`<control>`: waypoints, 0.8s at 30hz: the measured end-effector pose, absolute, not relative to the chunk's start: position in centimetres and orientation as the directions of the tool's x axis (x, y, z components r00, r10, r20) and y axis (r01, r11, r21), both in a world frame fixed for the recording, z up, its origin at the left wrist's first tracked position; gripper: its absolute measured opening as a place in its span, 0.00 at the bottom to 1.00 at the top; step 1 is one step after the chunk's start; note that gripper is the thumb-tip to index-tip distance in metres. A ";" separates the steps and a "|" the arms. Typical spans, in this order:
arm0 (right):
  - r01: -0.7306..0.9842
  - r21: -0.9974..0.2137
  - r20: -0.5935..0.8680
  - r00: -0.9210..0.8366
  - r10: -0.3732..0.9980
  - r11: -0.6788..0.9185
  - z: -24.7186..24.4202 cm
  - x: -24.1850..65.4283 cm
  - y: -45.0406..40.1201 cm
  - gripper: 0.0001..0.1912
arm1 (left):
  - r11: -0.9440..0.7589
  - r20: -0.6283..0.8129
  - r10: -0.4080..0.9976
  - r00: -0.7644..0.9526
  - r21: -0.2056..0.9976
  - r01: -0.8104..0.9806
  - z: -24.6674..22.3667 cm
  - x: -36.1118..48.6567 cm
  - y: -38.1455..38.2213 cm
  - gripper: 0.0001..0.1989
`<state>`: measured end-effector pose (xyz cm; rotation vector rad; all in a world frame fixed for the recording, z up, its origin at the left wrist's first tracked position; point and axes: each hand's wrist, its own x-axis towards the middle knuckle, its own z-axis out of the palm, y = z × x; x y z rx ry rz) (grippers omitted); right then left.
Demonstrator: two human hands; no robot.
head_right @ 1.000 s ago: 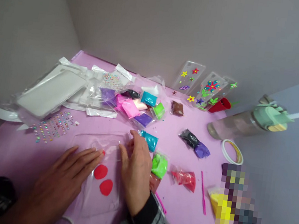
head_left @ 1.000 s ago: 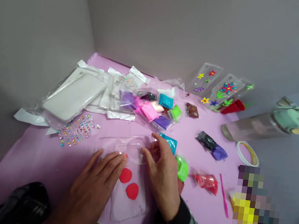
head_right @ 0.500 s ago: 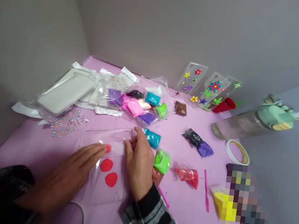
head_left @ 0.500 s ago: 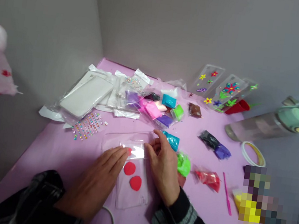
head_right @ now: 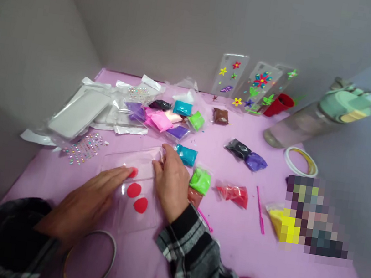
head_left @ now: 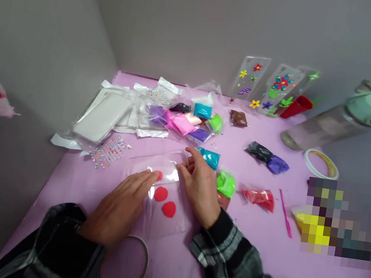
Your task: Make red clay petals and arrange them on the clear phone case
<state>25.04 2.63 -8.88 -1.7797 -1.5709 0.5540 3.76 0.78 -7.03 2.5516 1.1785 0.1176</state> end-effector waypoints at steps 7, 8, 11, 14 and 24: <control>0.654 -0.756 0.151 0.191 0.970 -0.012 -8.7 24.9 2.6 0.23 | -0.651 -0.099 0.740 0.666 0.146 0.745 -6.1 4.9 0.9 0.27; 0.648 -0.762 0.152 0.193 0.969 -0.010 -8.6 24.8 2.6 0.23 | -0.648 -0.108 0.745 0.658 0.119 0.753 -6.0 5.2 0.8 0.27; 0.637 -0.771 0.155 0.196 0.968 -0.005 -8.5 24.7 2.6 0.23 | -0.626 -0.102 0.766 0.634 0.101 0.773 -6.0 5.5 0.4 0.27; 0.647 -0.763 0.163 0.188 0.969 0.003 -8.5 24.7 2.6 0.23 | -0.637 -0.022 0.763 0.646 0.146 0.757 -6.5 4.9 0.4 0.26; 0.721 -0.692 0.198 0.139 0.970 0.038 -8.2 24.5 2.2 0.23 | -0.700 0.121 0.713 0.690 0.071 0.711 -7.1 5.0 0.6 0.24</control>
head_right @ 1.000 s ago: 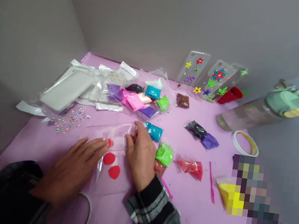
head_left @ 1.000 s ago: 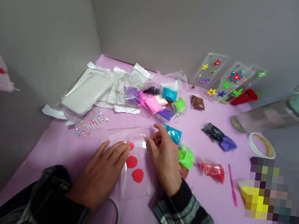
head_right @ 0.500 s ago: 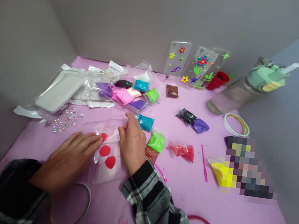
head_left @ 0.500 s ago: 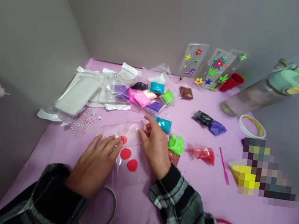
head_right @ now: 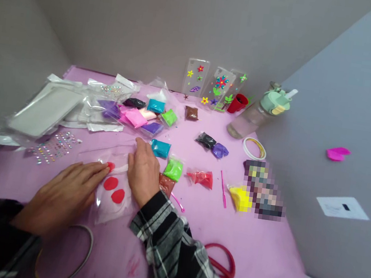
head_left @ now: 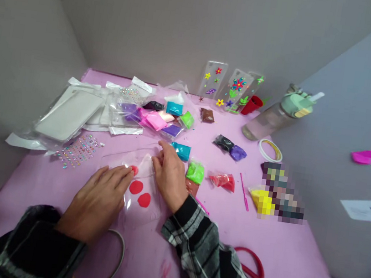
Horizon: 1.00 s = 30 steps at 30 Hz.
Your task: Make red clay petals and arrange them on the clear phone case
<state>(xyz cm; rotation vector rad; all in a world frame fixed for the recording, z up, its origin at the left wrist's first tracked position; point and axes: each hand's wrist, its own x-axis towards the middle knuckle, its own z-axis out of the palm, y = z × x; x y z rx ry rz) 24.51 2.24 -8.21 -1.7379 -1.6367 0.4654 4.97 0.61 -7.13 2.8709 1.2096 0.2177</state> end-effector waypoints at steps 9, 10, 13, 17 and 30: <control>0.741 -0.670 0.178 0.120 0.977 0.031 -8.5 24.6 2.1 0.24 | -0.719 0.138 0.693 0.708 0.212 0.662 -6.8 4.5 1.5 0.22; 0.744 -0.668 0.171 0.120 0.978 0.026 -8.5 24.6 2.1 0.24 | -0.726 0.134 0.686 0.715 0.192 0.661 -6.7 4.7 1.5 0.22; 0.752 -0.660 0.152 0.118 0.981 0.012 -8.5 24.6 2.2 0.24 | -0.715 0.113 0.699 0.706 0.133 0.686 -6.5 5.3 1.4 0.22; 0.770 -0.638 0.136 0.110 0.985 0.002 -8.1 24.5 2.1 0.24 | -0.691 0.115 0.722 0.682 0.164 0.704 -6.5 5.3 1.3 0.22; 0.847 -0.531 0.060 0.017 0.998 0.017 -5.9 24.1 0.8 0.24 | -0.671 0.056 0.736 0.674 0.184 0.718 -6.4 5.2 1.6 0.24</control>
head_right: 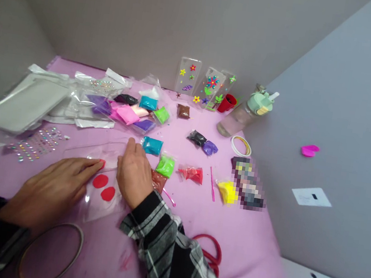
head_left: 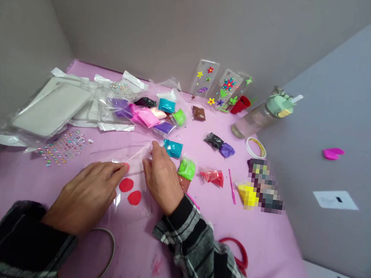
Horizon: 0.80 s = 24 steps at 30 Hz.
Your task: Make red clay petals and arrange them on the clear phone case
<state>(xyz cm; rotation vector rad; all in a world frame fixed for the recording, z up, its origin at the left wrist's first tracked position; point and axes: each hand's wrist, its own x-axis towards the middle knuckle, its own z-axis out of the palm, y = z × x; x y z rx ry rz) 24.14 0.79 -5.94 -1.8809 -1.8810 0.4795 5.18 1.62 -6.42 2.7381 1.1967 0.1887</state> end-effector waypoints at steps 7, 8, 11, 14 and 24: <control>0.930 -0.366 0.142 0.025 0.990 0.029 -3.2 27.8 -1.4 0.21 | -0.628 0.060 0.760 0.647 0.323 0.708 -7.1 4.3 2.0 0.24; 0.941 -0.338 0.173 0.082 0.982 -0.019 -2.8 29.6 -2.0 0.21 | -0.627 0.059 0.759 0.648 0.337 0.703 -7.1 4.2 2.1 0.23; 0.943 -0.190 0.253 0.317 0.914 -0.275 -2.0 36.4 -3.9 0.22 | -0.617 0.054 0.763 0.644 0.357 0.702 -7.2 3.7 2.1 0.24; 0.825 0.053 0.228 0.538 0.812 -0.562 -2.0 42.8 -5.8 0.23 | -0.593 0.058 0.777 0.627 0.399 0.699 -7.5 3.3 2.1 0.27; 0.700 0.102 0.160 0.690 0.706 -0.707 -3.0 47.7 -7.3 0.24 | -0.625 0.186 0.766 0.615 0.435 0.648 -7.1 3.3 2.5 0.24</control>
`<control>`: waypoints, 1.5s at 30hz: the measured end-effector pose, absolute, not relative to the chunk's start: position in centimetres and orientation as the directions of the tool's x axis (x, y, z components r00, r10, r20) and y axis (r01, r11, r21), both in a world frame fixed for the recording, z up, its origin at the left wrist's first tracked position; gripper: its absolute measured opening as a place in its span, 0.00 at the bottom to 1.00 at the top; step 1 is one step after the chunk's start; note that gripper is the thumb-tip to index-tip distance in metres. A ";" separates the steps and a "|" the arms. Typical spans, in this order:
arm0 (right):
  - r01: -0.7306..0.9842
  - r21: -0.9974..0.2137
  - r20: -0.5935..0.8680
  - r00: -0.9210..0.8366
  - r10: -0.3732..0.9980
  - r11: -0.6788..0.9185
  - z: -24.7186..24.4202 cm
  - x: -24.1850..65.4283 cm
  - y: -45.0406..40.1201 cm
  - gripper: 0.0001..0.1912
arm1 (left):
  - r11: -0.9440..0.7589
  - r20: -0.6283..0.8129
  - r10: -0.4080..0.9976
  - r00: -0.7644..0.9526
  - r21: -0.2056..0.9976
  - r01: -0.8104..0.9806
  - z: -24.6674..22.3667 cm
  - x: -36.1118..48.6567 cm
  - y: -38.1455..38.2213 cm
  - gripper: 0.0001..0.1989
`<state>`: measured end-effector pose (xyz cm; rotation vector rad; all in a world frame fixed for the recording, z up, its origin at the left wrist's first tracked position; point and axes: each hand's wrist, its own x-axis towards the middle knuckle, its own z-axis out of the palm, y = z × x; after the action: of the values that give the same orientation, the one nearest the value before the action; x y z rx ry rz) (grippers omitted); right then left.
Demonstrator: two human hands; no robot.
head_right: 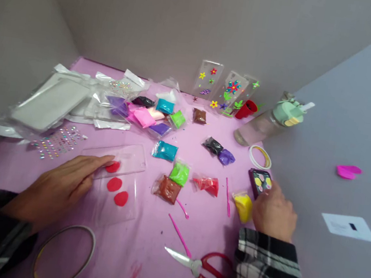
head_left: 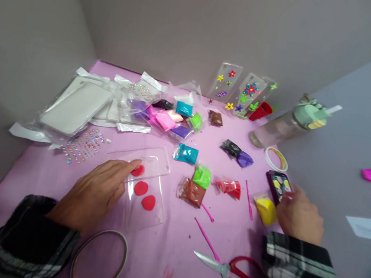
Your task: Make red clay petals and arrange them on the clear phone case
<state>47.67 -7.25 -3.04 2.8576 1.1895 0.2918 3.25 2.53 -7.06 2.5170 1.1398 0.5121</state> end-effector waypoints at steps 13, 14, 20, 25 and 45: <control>0.788 -0.547 0.176 -0.220 0.960 0.281 -3.5 26.4 -3.4 0.14 | -0.538 0.047 0.806 0.590 0.474 0.697 -7.3 1.4 2.9 0.08; 0.782 -0.557 0.133 -0.249 0.959 0.280 -3.8 25.9 -3.2 0.14 | -0.542 0.046 0.803 0.594 0.470 0.696 -7.3 1.4 2.9 0.08; 0.792 -0.567 0.005 -0.272 0.962 0.227 -4.6 25.6 -2.8 0.14 | -0.607 0.121 0.774 0.622 0.422 0.674 -7.0 1.5 3.0 0.10; 0.796 -0.559 0.011 -0.273 0.962 0.232 -4.7 25.5 -2.7 0.12 | -0.631 0.188 0.759 0.624 0.451 0.631 -6.8 1.9 3.1 0.11; 0.862 -0.396 -0.007 -0.348 0.937 0.317 -5.4 24.5 -2.3 0.11 | -0.494 0.003 0.814 0.581 0.529 0.690 -6.4 1.9 5.4 0.15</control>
<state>24.47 -2.27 -5.38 1.8968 2.7230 -0.5701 1.92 5.40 -6.43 2.3350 1.2011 0.3481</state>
